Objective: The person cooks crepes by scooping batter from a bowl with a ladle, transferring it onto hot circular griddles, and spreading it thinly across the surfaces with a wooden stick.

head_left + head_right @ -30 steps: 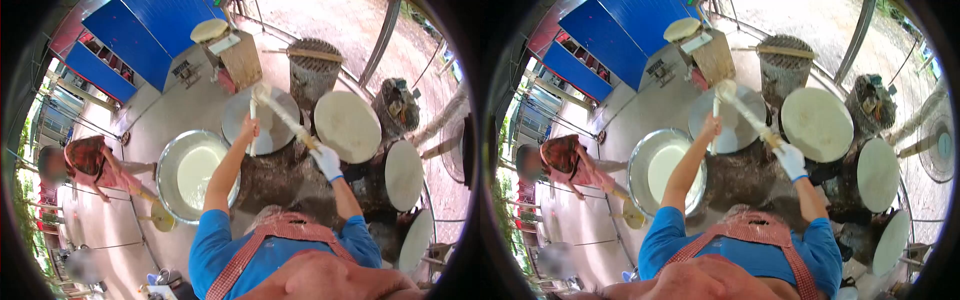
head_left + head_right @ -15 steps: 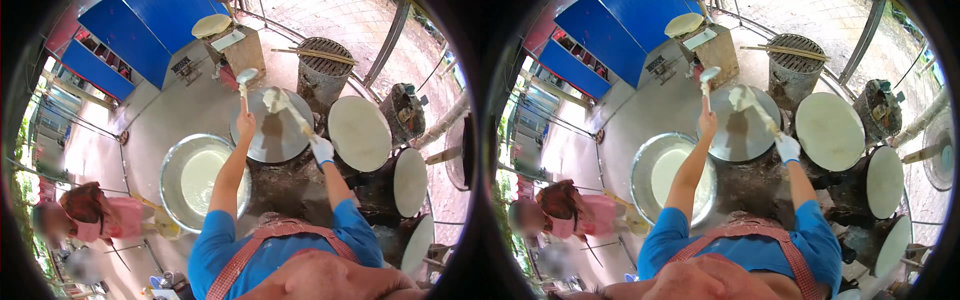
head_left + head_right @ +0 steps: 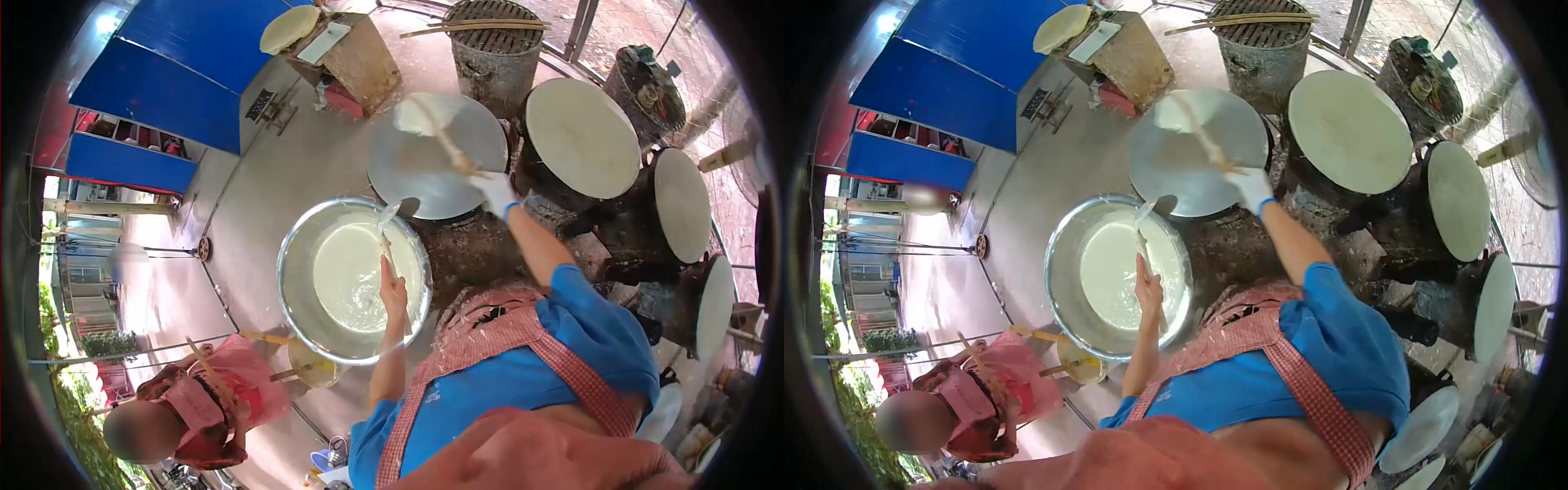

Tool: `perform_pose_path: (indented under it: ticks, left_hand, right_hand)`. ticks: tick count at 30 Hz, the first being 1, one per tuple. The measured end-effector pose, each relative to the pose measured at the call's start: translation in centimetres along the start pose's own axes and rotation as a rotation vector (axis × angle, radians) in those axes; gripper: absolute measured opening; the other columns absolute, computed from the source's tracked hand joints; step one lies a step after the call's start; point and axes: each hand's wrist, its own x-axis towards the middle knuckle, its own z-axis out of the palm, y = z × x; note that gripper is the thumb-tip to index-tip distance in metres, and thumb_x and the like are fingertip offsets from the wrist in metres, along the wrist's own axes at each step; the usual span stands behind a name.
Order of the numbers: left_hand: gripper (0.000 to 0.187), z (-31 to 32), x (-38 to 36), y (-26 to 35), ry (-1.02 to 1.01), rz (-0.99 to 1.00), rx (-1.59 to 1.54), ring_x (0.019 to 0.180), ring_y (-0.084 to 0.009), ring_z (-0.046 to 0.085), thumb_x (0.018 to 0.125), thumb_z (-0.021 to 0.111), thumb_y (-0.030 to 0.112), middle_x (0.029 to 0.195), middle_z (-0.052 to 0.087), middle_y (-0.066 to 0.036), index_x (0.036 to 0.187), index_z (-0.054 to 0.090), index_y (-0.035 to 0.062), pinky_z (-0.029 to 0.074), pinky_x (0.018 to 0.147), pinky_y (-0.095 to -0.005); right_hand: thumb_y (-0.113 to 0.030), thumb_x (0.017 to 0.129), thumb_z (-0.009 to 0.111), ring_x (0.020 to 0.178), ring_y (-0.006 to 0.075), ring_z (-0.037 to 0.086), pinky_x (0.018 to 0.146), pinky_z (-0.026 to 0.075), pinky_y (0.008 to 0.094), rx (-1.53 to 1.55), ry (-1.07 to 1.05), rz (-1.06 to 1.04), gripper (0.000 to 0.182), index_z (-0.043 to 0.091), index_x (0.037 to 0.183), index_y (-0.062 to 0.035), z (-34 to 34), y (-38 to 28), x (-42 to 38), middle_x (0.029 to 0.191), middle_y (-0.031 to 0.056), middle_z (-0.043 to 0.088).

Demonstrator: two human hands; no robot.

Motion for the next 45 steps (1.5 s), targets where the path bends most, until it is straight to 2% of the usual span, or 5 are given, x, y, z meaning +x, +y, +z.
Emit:
perform_pose_path:
  ticks: [3,7,13,19,45]
  left_hand:
    - [0.067,-0.3,0.0,-4.7,0.107,0.337,0.091,0.055,-0.0129,0.038,0.072,0.044,-0.004,0.119,0.051,-0.013,0.136,0.027,0.0045,0.039,0.054,-0.0259]
    - [0.066,0.2,0.7,-2.7,0.155,0.435,0.174,0.096,-0.0184,0.055,0.072,0.044,-0.002,0.131,0.041,-0.018,0.136,0.028,0.0044,0.042,0.08,-0.0256]
    - [0.067,1.4,-0.6,-1.7,0.112,0.195,-0.006,0.098,-0.0211,0.053,0.072,0.043,-0.004,0.134,0.037,-0.018,0.137,0.025,0.0044,0.04,0.085,-0.0279]
    - [0.068,3.5,-4.6,-0.1,0.279,-0.223,-0.18,0.04,-0.0072,0.038,0.076,0.046,0.001,0.052,0.038,0.002,0.138,0.02,0.0068,0.031,0.036,-0.0205]
    - [0.071,7.5,-15.3,-3.4,0.414,-0.562,-0.77,0.045,-0.0072,0.034,0.077,0.045,-0.005,0.06,0.036,0.001,0.138,0.017,0.0192,0.026,0.036,-0.02]
  right_hand:
    - [-0.026,0.07,0.065,0.067,0.0142,0.056,0.064,0.043,0.0281,-0.513,-0.276,-0.376,0.036,0.065,0.097,-0.0015,-0.8,0.7,2.8,0.078,0.0041,0.065]
    - [-0.013,0.071,0.065,0.068,0.0168,0.058,0.062,0.045,0.0285,0.251,-0.221,-0.048,0.033,0.063,0.102,-0.0017,-5.2,-4.2,2.3,0.072,0.0082,0.063]
    - [-0.016,0.067,0.071,0.038,0.0114,0.041,0.034,0.028,0.0277,-0.024,-0.371,0.273,0.025,0.064,0.089,-0.0057,-2.6,-5.1,1.5,0.05,0.0009,0.046]
    - [-0.02,0.069,0.069,0.034,0.01,0.037,0.03,0.022,0.0266,-0.048,-0.319,0.32,0.019,0.066,0.084,-0.0087,-6.6,-7.8,6.8,0.049,-0.0008,0.045]
    - [-0.018,0.074,0.065,0.032,0.0105,0.035,0.029,0.023,0.0254,-0.409,-0.877,0.404,0.031,0.063,0.101,-0.0037,-6.4,-9.4,13.6,0.048,0.0017,0.045]
